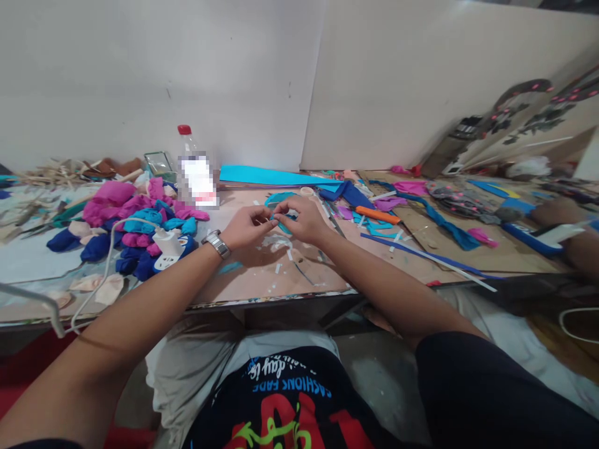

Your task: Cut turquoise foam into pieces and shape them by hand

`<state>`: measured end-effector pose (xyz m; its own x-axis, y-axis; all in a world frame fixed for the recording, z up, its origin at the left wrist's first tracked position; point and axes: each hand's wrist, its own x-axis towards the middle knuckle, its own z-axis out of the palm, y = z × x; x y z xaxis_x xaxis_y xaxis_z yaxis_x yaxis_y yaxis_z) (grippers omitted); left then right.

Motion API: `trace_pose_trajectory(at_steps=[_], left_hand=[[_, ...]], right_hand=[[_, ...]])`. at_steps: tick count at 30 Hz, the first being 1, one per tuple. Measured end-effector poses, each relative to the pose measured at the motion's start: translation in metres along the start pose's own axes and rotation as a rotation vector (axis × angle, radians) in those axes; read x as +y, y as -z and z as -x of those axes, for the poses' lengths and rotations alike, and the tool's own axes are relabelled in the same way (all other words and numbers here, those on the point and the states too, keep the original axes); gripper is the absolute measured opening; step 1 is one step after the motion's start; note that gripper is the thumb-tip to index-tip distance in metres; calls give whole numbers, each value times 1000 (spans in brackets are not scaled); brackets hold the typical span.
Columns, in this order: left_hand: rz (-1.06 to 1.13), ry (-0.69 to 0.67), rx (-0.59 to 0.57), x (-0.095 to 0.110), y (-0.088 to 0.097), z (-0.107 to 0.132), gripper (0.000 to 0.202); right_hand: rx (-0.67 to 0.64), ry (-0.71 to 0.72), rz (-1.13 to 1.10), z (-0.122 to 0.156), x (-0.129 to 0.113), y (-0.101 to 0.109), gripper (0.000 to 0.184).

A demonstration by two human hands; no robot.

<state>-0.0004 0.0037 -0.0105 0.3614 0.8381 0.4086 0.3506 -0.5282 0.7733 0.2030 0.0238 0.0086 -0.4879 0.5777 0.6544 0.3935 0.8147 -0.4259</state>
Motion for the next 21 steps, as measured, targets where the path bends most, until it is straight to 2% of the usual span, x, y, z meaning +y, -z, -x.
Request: trace_pose_trajectory(at_steps=[14, 21], left_hand=[[-32, 23, 24, 0, 1, -2, 36], [10, 0, 89, -2, 3, -3, 32]], right_hand=[[51, -71, -68, 0, -1, 1, 17], [56, -99, -87, 0, 1, 2, 17]])
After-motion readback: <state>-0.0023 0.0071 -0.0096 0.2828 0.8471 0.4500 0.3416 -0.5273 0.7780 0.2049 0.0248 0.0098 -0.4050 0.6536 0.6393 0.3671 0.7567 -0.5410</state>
